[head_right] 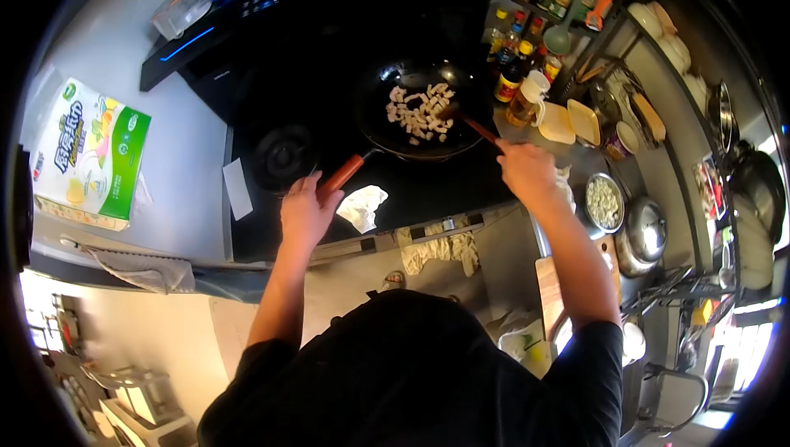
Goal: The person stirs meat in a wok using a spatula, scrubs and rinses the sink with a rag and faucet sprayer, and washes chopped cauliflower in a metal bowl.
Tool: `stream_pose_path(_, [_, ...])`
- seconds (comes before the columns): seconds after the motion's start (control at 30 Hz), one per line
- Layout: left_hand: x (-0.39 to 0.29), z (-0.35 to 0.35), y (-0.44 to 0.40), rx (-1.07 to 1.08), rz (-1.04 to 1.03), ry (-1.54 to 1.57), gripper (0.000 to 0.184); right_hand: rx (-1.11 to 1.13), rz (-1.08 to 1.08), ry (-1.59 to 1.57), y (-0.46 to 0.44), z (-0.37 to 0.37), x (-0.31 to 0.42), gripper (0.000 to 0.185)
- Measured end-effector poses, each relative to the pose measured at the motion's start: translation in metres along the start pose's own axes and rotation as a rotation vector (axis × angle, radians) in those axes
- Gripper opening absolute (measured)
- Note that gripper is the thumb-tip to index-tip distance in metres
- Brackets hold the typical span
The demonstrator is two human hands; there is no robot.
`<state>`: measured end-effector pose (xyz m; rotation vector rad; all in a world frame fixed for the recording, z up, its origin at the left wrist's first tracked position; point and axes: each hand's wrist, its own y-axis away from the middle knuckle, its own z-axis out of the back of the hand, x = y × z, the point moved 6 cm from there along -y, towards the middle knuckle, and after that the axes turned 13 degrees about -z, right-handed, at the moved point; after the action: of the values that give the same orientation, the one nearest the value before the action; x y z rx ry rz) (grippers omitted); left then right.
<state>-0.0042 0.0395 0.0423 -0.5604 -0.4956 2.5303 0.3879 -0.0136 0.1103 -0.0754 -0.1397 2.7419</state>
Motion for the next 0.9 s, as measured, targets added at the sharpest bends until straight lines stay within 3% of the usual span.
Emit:
stream_pose_path(0.2, [0.011, -0.04, -0.02, 0.454, 0.085, -0.045, 0.067, 0.227, 0.215, 0.048, -0.01, 0.104, 0.01, 0.022])
stream_pose_path(0.3, [0.019, -0.05, -0.018, 0.401, 0.083, -0.016, 0.063, 0.268, 0.248, -0.009, -0.02, 0.074, 0.028, 0.022])
stream_pose_path(0.4, [0.017, -0.047, -0.019, 0.378, 0.056, 0.004, 0.058, 0.077, 0.227, -0.04, -0.024, 0.022, 0.05, 0.022])
stream_pose_path(0.5, [0.013, -0.04, -0.02, 0.411, 0.064, 0.008, 0.059, 0.12, 0.107, -0.048, -0.038, 0.002, 0.074, 0.022])
stream_pose_path(0.6, [0.013, -0.038, -0.018, 0.403, 0.088, 0.014, 0.064, -0.005, 0.117, -0.083, -0.067, -0.017, 0.073, 0.022])
stream_pose_path(0.77, [0.009, -0.03, -0.009, 0.342, 0.113, -0.003, 0.058, 0.052, 0.245, -0.033, -0.064, 0.054, 0.033, 0.024])
stream_pose_path(0.9, [0.012, -0.025, 0.003, 0.286, 0.112, 0.006, 0.052, 0.172, 0.174, 0.107, -0.052, 0.077, 0.006, 0.027])
